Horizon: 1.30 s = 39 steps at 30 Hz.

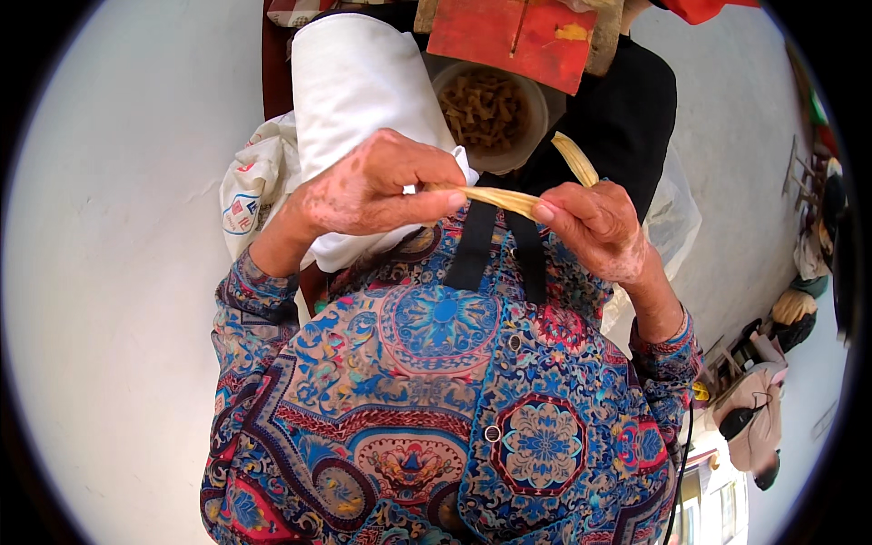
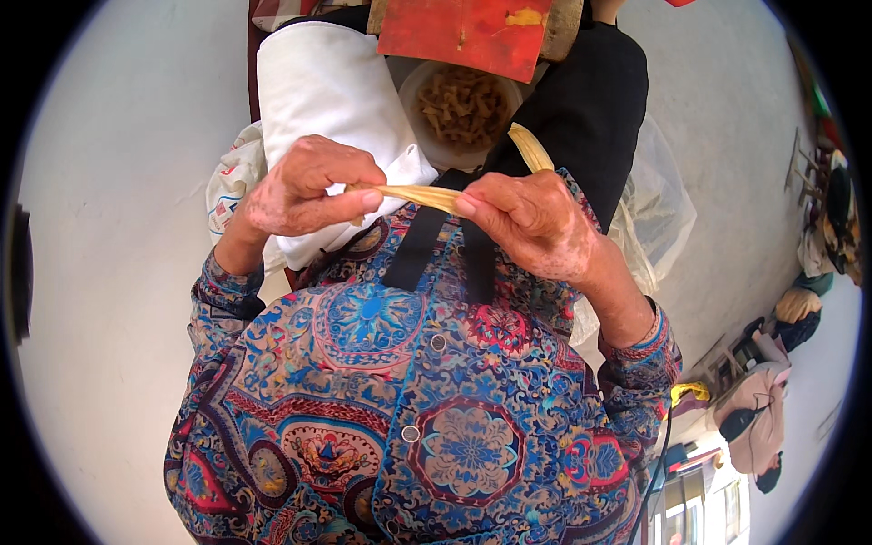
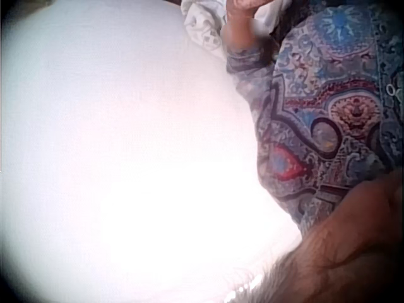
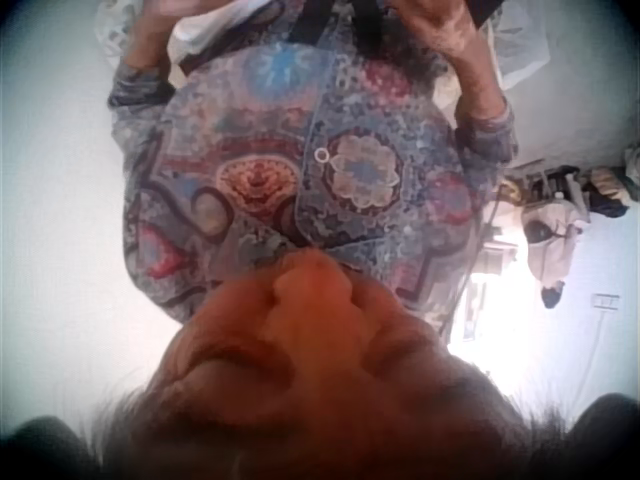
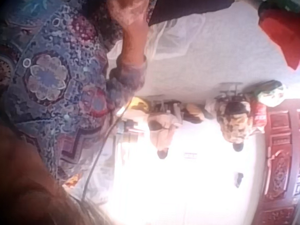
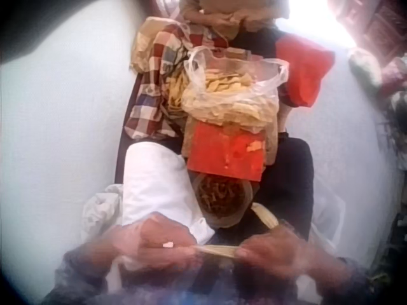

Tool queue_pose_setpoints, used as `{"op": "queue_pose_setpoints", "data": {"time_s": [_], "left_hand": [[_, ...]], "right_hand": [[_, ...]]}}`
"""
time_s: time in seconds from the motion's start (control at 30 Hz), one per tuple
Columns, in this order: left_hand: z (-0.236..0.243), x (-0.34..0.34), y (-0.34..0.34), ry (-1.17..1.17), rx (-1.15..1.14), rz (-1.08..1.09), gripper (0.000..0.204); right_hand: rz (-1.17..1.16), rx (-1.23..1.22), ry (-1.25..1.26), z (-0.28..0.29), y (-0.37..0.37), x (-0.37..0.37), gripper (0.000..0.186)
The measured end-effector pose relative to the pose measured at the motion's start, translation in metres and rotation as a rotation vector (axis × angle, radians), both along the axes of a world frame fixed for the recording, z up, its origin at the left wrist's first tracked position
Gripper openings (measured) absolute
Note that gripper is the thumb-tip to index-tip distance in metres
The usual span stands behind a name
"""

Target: The person sits on the floor and peels thin strips from dried vegetable pieces by hand. They repeatedly pull off the outer layer and place the peeled pieces into a white bowl on their lap.

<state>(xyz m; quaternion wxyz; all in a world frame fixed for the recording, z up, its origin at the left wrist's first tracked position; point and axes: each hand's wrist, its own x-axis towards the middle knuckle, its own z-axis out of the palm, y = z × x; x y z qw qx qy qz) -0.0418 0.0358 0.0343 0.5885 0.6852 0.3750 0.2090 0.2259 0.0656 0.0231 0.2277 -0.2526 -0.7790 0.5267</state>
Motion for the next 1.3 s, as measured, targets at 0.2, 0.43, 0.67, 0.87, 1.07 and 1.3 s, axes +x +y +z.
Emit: {"op": "queue_pose_setpoints", "data": {"time_s": [0.2, 0.43, 0.67, 0.87, 1.07, 1.3], "left_hand": [[-0.011, -0.003, 0.038, 0.122, -0.012, 0.146, 0.020], [-0.038, 0.005, 0.087, 0.141, 0.071, 0.185, 0.029], [-0.045, 0.005, 0.116, 0.040, -0.088, 0.235, 0.019], [-0.044, 0.009, 0.125, 0.080, -0.102, 0.265, 0.022], [-0.069, 0.014, 0.123, -0.052, -0.183, 0.363, 0.025], [-0.064, 0.003, 0.090, 0.263, -0.020, 0.352, 0.027]], "right_hand": [[-0.155, 0.086, -0.039, -0.016, 0.036, -0.015, 0.015], [-0.275, 0.105, -0.155, -0.041, 0.078, -0.016, 0.028], [-0.301, 0.107, -0.151, -0.061, 0.100, -0.016, 0.022], [-0.356, 0.047, -0.156, -0.066, 0.106, -0.016, 0.024], [-0.338, 0.071, -0.081, -0.087, 0.107, -0.017, 0.024], [-0.348, 0.011, -0.175, -0.067, 0.081, -0.012, 0.022]]}}
